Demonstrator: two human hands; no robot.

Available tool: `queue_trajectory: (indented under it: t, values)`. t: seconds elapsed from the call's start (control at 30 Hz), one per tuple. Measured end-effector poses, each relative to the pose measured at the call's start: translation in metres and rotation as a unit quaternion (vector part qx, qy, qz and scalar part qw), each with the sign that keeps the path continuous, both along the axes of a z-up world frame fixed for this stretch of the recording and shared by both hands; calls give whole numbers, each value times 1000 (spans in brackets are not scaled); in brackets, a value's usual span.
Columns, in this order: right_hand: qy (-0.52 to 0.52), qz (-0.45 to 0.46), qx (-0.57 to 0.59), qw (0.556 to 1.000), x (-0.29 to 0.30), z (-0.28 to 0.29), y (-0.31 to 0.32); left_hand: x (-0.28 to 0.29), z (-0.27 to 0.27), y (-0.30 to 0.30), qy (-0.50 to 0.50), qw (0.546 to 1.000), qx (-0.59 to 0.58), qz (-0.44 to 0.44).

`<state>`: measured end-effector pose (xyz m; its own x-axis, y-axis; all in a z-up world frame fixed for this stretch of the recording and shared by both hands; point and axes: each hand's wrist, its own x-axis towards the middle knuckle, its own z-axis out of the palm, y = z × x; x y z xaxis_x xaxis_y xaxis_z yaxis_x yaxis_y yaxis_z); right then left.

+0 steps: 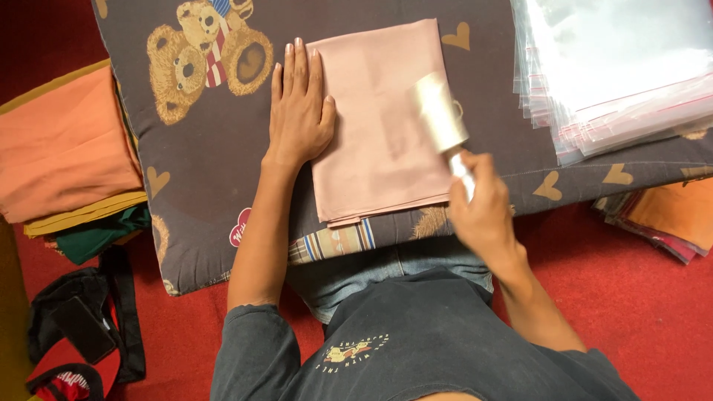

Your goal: The person folds a pink garment on a cushioned surface, uses a lint roller to clean it, then places the folded item into a clear plastic bag and seals it.

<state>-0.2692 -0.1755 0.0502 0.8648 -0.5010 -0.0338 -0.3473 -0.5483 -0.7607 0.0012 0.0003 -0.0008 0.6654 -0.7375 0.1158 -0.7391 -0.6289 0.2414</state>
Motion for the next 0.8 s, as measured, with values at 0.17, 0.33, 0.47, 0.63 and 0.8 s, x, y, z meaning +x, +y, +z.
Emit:
queue_trajectory:
  t: [0.17, 0.33, 0.47, 0.63, 0.8]
  values:
    - [19, 82, 17, 996, -27, -15, 35, -2, 2, 0, 4, 1000, 12, 3]
    - [50, 58, 0, 997, -29, -18, 24, -2, 2, -1, -11, 1000, 15, 1]
    - [53, -52, -32, 997, -29, -6, -9, -1, 3, -1, -10, 1000, 11, 1]
    - [38, -92, -44, 994, -43, 0, -17, -1, 2, 1, -6, 1000, 5, 0]
    - [-24, 24, -31, 999, -63, -31, 15, -2, 2, 2, -14, 1000, -9, -7]
